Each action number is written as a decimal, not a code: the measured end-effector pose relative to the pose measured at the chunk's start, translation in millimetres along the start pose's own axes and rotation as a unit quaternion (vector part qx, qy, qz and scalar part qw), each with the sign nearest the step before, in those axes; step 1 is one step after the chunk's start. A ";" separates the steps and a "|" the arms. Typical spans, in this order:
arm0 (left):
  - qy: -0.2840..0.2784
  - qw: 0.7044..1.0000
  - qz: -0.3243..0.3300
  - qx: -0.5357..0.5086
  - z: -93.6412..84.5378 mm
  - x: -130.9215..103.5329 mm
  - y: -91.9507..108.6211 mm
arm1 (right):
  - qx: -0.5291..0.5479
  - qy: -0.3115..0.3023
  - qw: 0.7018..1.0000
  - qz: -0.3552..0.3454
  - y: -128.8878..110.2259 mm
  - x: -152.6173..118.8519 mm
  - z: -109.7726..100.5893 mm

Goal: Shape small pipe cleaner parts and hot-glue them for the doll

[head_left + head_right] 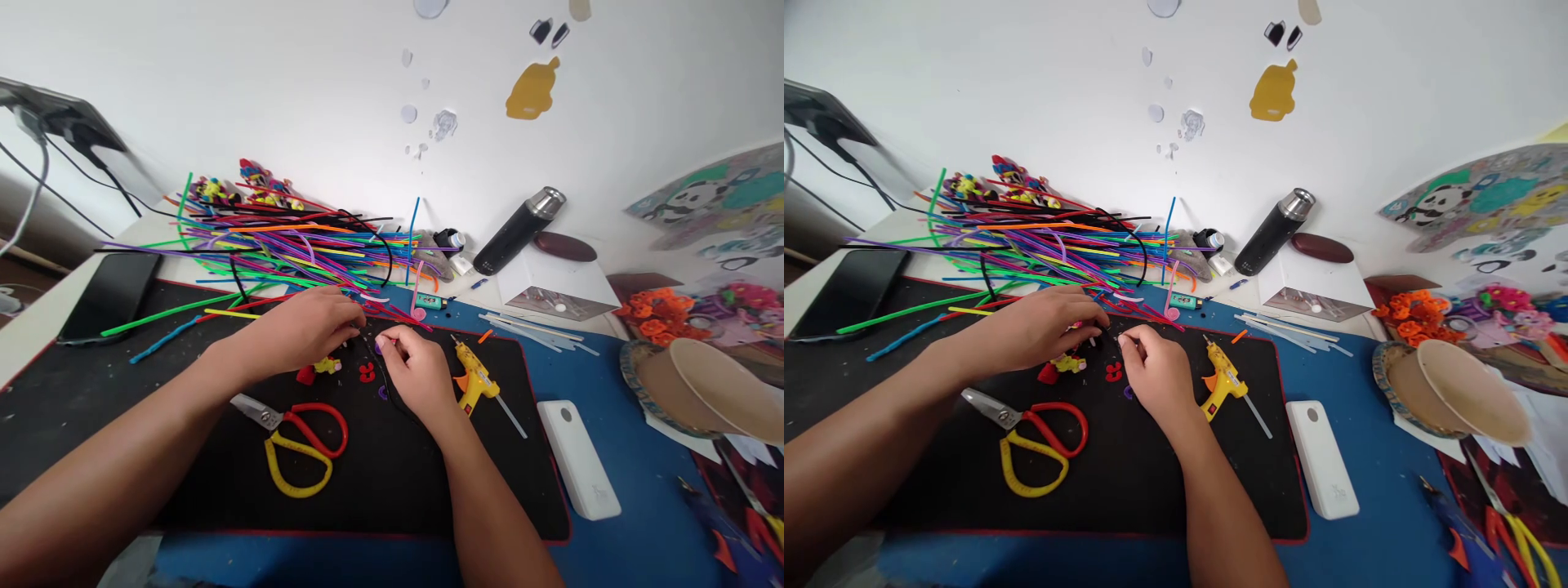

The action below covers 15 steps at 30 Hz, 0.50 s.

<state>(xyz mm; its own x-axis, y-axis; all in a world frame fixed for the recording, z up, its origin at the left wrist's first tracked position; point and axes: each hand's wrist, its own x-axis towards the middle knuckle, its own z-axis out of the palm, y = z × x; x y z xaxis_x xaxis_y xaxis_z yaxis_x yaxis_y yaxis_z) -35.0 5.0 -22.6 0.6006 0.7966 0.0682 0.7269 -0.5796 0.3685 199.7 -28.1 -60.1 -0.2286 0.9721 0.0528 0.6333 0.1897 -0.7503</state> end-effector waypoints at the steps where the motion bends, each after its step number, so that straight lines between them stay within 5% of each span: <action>1: 0.002 1.000 0.003 0.001 -0.4 -0.5 -0.1 | 0.005 0.000 1.000 0.002 -0.5 -0.1 0.8; 15: 0.006 1.000 0.002 -0.003 -4.9 -1.6 0.7 | -0.145 -0.080 0.986 0.005 -12.2 -21.9 -5.6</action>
<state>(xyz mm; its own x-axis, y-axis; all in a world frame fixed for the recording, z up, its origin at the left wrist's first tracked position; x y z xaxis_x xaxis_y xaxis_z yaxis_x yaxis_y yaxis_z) -37.1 4.1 -17.9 0.5998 0.7962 0.0801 0.7225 -0.5819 0.3733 201.1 -51.0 -48.4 -0.3194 0.9446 -0.0760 0.8161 0.2334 -0.5287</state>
